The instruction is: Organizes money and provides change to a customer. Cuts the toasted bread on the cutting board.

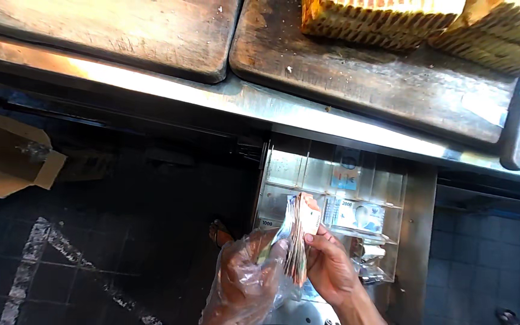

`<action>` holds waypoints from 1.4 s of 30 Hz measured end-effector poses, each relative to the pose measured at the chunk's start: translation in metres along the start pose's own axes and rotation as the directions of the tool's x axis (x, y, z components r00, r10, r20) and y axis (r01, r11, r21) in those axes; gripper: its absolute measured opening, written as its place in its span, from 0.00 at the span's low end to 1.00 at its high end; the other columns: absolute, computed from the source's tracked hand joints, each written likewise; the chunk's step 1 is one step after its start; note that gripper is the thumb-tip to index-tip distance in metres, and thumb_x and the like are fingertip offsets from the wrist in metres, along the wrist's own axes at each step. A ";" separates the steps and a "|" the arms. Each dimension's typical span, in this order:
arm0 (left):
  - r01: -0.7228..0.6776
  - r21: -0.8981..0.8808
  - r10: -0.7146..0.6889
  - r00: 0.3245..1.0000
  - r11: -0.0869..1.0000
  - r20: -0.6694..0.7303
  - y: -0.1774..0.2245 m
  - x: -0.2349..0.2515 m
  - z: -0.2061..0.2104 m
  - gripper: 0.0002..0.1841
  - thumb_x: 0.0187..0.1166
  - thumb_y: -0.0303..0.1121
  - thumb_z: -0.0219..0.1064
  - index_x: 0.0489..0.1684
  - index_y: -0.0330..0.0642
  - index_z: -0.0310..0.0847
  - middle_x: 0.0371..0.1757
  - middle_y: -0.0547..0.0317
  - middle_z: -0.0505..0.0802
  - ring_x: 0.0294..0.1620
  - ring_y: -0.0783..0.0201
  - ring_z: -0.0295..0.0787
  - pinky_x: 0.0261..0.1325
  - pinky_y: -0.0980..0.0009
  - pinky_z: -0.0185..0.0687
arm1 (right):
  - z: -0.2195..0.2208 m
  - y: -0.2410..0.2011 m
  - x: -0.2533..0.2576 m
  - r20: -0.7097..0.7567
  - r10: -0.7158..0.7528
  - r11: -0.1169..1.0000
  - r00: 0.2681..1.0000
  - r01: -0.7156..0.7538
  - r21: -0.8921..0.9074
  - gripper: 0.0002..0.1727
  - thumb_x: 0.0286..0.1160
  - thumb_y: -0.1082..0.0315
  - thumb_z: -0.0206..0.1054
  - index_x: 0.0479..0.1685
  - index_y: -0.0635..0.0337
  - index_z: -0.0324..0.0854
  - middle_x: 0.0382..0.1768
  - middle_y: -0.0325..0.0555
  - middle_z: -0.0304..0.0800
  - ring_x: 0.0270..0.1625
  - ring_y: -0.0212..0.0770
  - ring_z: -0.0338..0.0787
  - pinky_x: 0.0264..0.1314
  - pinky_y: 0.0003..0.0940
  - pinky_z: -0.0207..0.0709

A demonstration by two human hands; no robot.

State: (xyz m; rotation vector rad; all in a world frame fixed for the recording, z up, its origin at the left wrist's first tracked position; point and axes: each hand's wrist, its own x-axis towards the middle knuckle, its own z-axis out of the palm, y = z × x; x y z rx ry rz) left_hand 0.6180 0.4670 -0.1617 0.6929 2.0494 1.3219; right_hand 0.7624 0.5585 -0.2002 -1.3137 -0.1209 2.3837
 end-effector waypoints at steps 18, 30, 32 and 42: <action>0.166 -0.141 -0.188 0.969 0.976 -0.161 0.035 0.006 0.001 0.13 0.56 0.23 0.80 0.38 0.33 0.87 0.31 0.65 0.96 0.33 0.75 0.94 0.39 0.79 0.93 | 0.006 0.012 -0.002 0.068 -0.091 0.982 0.994 0.078 0.172 0.12 0.67 0.76 0.70 0.49 0.68 0.83 0.39 0.58 0.93 0.41 0.45 0.95 0.50 0.44 0.91; 0.251 -0.377 -0.384 0.860 0.891 -0.335 0.036 0.018 -0.008 0.16 0.69 0.15 0.68 0.54 0.29 0.76 0.33 0.58 0.94 0.31 0.68 0.95 0.36 0.71 0.96 | 0.002 -0.045 -0.018 0.038 -0.482 0.818 0.875 0.465 -0.338 0.13 0.65 0.76 0.72 0.50 0.63 0.88 0.39 0.52 0.95 0.39 0.38 0.94 0.46 0.36 0.91; 0.234 -0.384 -0.384 0.840 0.893 -0.383 0.030 0.022 -0.023 0.15 0.71 0.15 0.67 0.55 0.30 0.76 0.33 0.58 0.94 0.31 0.67 0.95 0.36 0.70 0.96 | 0.016 -0.074 -0.018 0.245 -0.679 0.367 0.692 0.609 -0.703 0.12 0.66 0.77 0.73 0.48 0.58 0.89 0.40 0.41 0.96 0.40 0.32 0.95 0.44 0.30 0.92; 0.244 -0.371 -0.409 0.780 0.896 -0.474 0.011 0.008 -0.068 0.16 0.70 0.15 0.67 0.54 0.34 0.73 0.35 0.68 0.93 0.35 0.75 0.93 0.42 0.75 0.94 | 0.019 -0.045 0.050 0.883 0.070 -0.913 0.464 0.387 -0.131 0.18 0.82 0.69 0.62 0.67 0.45 0.83 0.33 0.42 0.82 0.36 0.45 0.82 0.45 0.47 0.71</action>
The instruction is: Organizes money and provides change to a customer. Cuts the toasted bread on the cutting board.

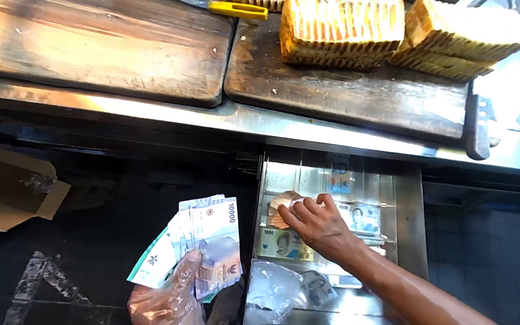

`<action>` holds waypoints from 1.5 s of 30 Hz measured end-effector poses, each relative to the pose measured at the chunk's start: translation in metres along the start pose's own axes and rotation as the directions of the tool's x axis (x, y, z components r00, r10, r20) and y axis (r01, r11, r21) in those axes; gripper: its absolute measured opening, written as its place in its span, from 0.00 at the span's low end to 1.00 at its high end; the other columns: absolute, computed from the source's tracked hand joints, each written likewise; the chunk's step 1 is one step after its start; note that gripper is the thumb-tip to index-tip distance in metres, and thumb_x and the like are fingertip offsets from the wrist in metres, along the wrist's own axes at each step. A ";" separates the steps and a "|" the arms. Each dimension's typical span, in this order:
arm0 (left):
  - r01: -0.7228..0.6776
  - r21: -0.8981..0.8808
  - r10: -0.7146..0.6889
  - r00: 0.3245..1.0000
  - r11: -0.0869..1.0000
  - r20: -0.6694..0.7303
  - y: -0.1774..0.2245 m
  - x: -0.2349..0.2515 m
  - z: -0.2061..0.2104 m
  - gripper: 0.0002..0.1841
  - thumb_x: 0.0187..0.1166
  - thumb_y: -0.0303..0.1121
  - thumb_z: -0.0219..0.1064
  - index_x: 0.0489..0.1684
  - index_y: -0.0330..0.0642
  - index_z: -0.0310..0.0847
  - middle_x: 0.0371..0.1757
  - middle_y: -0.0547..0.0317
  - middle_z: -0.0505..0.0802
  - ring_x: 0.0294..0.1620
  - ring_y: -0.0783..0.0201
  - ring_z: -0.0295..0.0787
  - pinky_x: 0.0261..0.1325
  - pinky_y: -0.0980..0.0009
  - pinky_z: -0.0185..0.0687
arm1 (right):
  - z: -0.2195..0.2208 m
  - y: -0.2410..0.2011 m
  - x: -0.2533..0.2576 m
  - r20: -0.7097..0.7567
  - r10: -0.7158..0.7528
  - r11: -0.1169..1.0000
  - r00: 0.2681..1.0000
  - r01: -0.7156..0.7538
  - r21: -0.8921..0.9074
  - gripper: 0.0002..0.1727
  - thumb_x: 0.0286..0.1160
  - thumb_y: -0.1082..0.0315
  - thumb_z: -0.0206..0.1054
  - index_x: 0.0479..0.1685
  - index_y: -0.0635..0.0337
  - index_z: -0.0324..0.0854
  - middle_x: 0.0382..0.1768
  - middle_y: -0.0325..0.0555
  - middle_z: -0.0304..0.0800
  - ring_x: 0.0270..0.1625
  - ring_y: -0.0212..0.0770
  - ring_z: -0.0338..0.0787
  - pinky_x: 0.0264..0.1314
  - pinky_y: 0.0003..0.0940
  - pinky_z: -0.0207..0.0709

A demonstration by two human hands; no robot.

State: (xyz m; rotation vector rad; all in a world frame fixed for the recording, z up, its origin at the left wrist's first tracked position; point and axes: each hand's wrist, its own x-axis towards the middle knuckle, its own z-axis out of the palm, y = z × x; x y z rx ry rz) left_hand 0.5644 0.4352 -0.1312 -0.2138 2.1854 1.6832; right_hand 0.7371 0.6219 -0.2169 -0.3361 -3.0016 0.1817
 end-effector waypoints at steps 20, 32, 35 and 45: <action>0.063 -0.171 -0.013 0.960 0.983 0.279 0.000 -0.013 0.050 0.18 0.64 0.19 0.72 0.54 0.31 0.80 0.36 0.54 0.95 0.36 0.64 0.95 0.43 0.68 0.95 | -0.053 -0.010 0.018 0.358 0.415 -0.009 0.837 -0.389 0.921 0.37 0.73 0.45 0.75 0.82 0.48 0.73 0.58 0.40 0.91 0.59 0.38 0.90 0.58 0.37 0.87; 0.137 0.210 -0.229 0.827 0.968 0.513 0.004 0.006 0.109 0.15 0.90 0.46 0.59 0.57 0.47 0.86 0.46 0.58 0.94 0.46 0.65 0.93 0.50 0.63 0.90 | -0.039 0.006 0.064 0.571 0.522 -0.270 0.633 -0.512 0.815 0.13 0.87 0.64 0.63 0.61 0.61 0.82 0.42 0.48 0.93 0.40 0.39 0.93 0.44 0.35 0.89; -0.058 0.444 -0.239 0.777 0.894 0.583 0.010 0.013 0.113 0.26 0.89 0.62 0.48 0.77 0.65 0.77 0.62 0.58 0.92 0.58 0.59 0.90 0.59 0.50 0.85 | -0.036 0.006 0.063 0.577 0.552 -0.305 0.601 -0.499 0.811 0.10 0.82 0.69 0.67 0.55 0.63 0.85 0.38 0.47 0.94 0.36 0.36 0.92 0.41 0.32 0.87; -0.521 0.527 0.206 0.814 0.671 0.543 -0.021 0.020 0.075 0.15 0.77 0.45 0.73 0.59 0.57 0.91 0.45 0.66 0.92 0.34 0.69 0.87 0.37 0.66 0.86 | -0.008 0.045 0.108 0.523 0.773 0.208 0.359 -0.922 0.326 0.24 0.85 0.49 0.61 0.46 0.65 0.85 0.51 0.63 0.89 0.61 0.62 0.87 0.61 0.66 0.76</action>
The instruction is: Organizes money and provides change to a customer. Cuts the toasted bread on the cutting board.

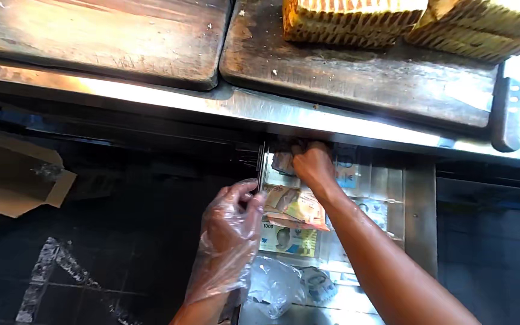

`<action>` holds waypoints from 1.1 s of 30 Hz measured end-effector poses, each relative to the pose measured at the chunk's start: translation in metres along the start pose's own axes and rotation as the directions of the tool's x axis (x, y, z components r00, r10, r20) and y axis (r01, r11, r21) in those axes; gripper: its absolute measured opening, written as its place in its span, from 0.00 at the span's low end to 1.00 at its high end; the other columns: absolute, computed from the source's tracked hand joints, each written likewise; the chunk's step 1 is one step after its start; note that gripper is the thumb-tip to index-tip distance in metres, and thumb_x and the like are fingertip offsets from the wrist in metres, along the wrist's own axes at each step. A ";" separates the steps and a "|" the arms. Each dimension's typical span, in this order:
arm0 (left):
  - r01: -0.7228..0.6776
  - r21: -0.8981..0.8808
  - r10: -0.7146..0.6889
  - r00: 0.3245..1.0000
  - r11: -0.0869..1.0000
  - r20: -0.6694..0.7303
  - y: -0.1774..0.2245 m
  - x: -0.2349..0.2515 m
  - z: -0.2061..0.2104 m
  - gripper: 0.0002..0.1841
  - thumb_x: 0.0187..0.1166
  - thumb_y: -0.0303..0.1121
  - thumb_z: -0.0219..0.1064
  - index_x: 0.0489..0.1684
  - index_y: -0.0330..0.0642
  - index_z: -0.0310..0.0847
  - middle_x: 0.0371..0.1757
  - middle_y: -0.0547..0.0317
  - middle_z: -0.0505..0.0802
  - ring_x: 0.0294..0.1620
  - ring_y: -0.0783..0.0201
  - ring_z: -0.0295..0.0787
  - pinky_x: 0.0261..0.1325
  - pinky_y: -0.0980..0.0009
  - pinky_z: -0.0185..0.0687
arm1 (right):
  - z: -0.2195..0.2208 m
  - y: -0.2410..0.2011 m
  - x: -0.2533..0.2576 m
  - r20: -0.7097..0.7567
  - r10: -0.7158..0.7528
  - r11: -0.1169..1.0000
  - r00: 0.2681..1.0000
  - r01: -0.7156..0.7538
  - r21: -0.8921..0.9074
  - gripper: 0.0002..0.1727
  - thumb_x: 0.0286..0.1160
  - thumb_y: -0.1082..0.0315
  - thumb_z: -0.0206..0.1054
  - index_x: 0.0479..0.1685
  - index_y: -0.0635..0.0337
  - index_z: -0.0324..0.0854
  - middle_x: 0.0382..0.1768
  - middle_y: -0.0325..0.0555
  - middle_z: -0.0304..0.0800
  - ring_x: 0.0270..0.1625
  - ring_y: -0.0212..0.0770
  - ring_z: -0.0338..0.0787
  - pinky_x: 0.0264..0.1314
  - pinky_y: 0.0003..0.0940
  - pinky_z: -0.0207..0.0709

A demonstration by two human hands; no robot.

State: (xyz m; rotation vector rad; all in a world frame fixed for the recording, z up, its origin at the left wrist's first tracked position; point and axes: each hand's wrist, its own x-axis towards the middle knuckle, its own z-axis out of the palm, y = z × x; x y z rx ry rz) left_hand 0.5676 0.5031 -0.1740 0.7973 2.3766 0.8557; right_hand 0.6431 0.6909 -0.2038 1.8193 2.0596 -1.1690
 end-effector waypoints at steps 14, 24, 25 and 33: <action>-0.112 -0.095 0.120 0.989 0.989 0.084 -0.013 0.028 -0.012 0.04 0.71 0.40 0.78 0.30 0.58 0.89 0.41 0.72 0.90 0.40 0.74 0.87 0.40 0.70 0.86 | -0.012 0.106 -0.065 0.176 -0.655 0.579 0.734 0.638 -0.507 0.10 0.74 0.59 0.71 0.45 0.51 0.93 0.33 0.42 0.92 0.32 0.47 0.93 0.28 0.51 0.85; -0.034 -0.153 0.031 0.999 0.988 -0.024 -0.025 -0.005 -0.013 0.09 0.74 0.45 0.72 0.45 0.57 0.92 0.45 0.73 0.94 0.37 0.76 0.90 0.38 0.76 0.88 | 0.003 0.101 -0.063 0.123 -0.760 0.527 0.638 0.716 -0.459 0.06 0.74 0.64 0.69 0.36 0.47 0.93 0.27 0.37 0.87 0.29 0.41 0.89 0.27 0.42 0.82; -0.065 -0.140 0.070 0.997 0.988 0.027 -0.027 -0.010 -0.014 0.17 0.72 0.49 0.73 0.55 0.56 0.91 0.50 0.70 0.93 0.37 0.76 0.88 0.37 0.77 0.87 | -0.005 0.101 -0.069 0.056 -0.784 0.539 0.618 0.722 -0.434 0.09 0.77 0.60 0.67 0.39 0.45 0.94 0.28 0.35 0.87 0.30 0.39 0.89 0.28 0.40 0.82; 0.061 -0.560 0.031 0.988 0.826 0.154 -0.001 -0.039 0.003 0.24 0.68 0.37 0.80 0.63 0.40 0.86 0.44 0.61 0.97 0.41 0.67 0.95 0.45 0.72 0.95 | -0.011 0.077 -0.110 0.045 -0.839 0.537 0.542 0.838 -0.097 0.11 0.82 0.57 0.64 0.45 0.46 0.92 0.32 0.32 0.91 0.33 0.31 0.88 0.31 0.33 0.80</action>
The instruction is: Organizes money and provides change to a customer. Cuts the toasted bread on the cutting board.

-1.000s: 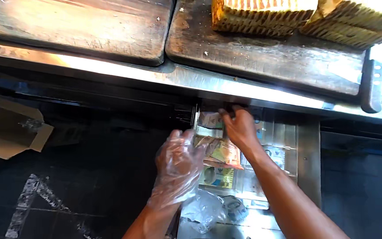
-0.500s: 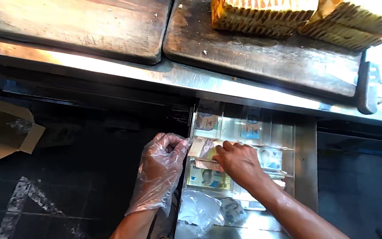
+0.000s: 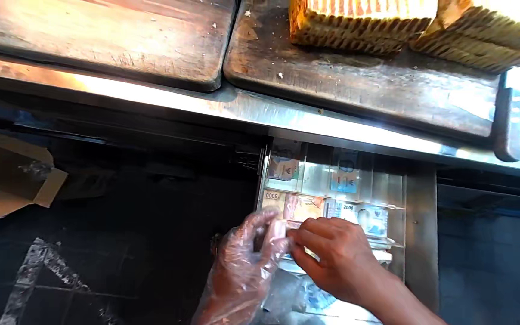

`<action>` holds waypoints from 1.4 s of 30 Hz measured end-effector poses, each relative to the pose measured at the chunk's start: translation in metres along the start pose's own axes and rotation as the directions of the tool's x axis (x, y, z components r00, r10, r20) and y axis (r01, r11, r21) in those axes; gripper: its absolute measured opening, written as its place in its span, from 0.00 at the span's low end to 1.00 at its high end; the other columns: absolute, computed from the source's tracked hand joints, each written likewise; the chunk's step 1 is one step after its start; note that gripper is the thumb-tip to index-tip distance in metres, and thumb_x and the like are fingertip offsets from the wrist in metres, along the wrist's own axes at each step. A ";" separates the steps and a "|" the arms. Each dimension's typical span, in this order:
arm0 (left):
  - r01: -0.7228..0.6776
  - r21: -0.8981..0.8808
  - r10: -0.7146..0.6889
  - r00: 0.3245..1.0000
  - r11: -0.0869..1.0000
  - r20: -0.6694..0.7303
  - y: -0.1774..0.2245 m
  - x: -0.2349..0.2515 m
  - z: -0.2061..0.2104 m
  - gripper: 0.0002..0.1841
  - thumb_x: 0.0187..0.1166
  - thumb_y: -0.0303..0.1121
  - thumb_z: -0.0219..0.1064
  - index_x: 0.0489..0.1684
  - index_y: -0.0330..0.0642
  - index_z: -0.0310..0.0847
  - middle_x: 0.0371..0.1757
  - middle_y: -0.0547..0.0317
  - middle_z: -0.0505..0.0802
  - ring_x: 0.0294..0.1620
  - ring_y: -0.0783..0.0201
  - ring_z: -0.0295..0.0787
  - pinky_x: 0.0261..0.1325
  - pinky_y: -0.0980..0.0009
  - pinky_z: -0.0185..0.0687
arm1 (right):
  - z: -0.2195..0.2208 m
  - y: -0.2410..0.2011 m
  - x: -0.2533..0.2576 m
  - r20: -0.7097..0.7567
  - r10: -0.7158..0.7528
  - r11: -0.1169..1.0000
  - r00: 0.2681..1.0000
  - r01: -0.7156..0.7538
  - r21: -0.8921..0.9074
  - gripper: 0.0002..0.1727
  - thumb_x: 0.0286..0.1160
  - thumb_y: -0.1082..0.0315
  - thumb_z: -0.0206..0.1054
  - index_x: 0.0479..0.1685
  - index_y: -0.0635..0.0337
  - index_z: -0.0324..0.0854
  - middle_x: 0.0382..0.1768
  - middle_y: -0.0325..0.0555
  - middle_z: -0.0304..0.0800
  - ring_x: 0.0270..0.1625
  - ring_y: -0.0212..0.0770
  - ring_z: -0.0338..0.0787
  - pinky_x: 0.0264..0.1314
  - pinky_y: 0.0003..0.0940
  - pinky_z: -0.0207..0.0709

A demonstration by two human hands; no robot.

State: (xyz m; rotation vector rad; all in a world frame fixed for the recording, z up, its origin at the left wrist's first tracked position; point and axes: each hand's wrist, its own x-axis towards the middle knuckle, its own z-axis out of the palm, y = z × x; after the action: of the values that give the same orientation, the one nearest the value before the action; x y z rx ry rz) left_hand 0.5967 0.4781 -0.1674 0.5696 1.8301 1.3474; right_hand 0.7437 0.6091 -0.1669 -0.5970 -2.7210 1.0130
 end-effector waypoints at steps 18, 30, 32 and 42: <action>0.057 -0.102 -0.087 0.945 0.993 -0.317 0.000 -0.008 -0.055 0.11 0.68 0.21 0.73 0.47 0.40 0.90 0.34 0.64 0.95 0.18 0.76 0.84 0.13 0.83 0.76 | -0.026 0.054 -0.012 -0.034 0.309 0.934 0.951 -0.310 -0.176 0.08 0.69 0.54 0.69 0.31 0.43 0.90 0.26 0.26 0.82 0.24 0.28 0.82 0.23 0.37 0.78; 0.012 -0.163 -0.034 0.991 0.987 -0.132 0.001 -0.016 -0.027 0.10 0.70 0.21 0.75 0.47 0.39 0.91 0.40 0.61 0.96 0.25 0.74 0.87 0.23 0.82 0.83 | -0.015 0.037 -0.023 0.059 0.314 0.925 0.948 -0.292 -0.242 0.08 0.69 0.54 0.69 0.30 0.43 0.90 0.27 0.29 0.84 0.27 0.32 0.85 0.24 0.38 0.80; 0.016 -0.146 -0.038 0.988 0.989 -0.150 0.002 -0.014 -0.026 0.09 0.70 0.22 0.75 0.46 0.39 0.91 0.38 0.61 0.96 0.24 0.74 0.87 0.22 0.82 0.82 | -0.005 0.036 -0.023 -0.009 0.256 0.936 0.967 -0.250 -0.246 0.08 0.69 0.57 0.67 0.30 0.45 0.89 0.28 0.31 0.83 0.28 0.33 0.85 0.25 0.36 0.80; -0.036 0.057 0.045 0.988 0.998 -0.148 -0.004 0.002 -0.009 0.09 0.71 0.29 0.75 0.47 0.43 0.91 0.37 0.65 0.95 0.31 0.73 0.91 0.33 0.79 0.89 | -0.004 0.041 -0.024 -0.026 0.423 0.843 0.906 -0.383 0.377 0.05 0.70 0.60 0.74 0.34 0.49 0.89 0.55 0.32 0.91 0.51 0.30 0.91 0.50 0.32 0.90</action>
State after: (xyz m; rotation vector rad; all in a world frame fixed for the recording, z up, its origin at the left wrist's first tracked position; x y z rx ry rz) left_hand 0.5890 0.4732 -0.1706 0.5493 1.9910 1.4037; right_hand 0.7793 0.6294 -0.1916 -1.1425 -2.2654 1.4871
